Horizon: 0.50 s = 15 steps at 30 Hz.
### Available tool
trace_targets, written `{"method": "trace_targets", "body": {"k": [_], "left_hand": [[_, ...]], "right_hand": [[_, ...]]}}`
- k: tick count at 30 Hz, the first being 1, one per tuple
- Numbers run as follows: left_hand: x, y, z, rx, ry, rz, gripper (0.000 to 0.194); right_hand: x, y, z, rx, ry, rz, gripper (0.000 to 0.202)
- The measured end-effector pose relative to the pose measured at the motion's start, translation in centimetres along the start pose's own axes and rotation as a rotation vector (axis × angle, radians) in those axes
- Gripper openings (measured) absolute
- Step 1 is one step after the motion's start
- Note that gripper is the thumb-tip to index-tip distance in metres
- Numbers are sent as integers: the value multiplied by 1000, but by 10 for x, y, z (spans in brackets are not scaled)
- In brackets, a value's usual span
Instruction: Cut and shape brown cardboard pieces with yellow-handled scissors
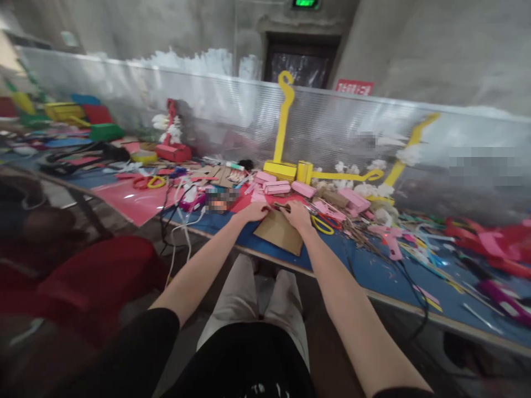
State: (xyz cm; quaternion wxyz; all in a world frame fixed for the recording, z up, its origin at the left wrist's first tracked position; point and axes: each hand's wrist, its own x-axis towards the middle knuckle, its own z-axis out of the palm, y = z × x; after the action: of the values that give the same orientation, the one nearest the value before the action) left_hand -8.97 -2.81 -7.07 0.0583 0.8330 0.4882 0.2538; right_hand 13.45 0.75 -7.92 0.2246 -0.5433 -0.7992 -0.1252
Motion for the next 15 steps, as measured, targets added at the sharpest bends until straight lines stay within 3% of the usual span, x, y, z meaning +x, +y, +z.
{"method": "trace_targets", "body": {"k": [6,9,15], "left_hand": [[-67,34,16,28,226,-211,37],[-75,42,16,-1,270,-224,34],[-73,39,16,-76,301,-227,29]], "right_hand": [[10,3,2,-54,-39,-94,33],[16,5,4,-97,-57,-128,31],[24,14,10,-163,-71,-136,30]]}}
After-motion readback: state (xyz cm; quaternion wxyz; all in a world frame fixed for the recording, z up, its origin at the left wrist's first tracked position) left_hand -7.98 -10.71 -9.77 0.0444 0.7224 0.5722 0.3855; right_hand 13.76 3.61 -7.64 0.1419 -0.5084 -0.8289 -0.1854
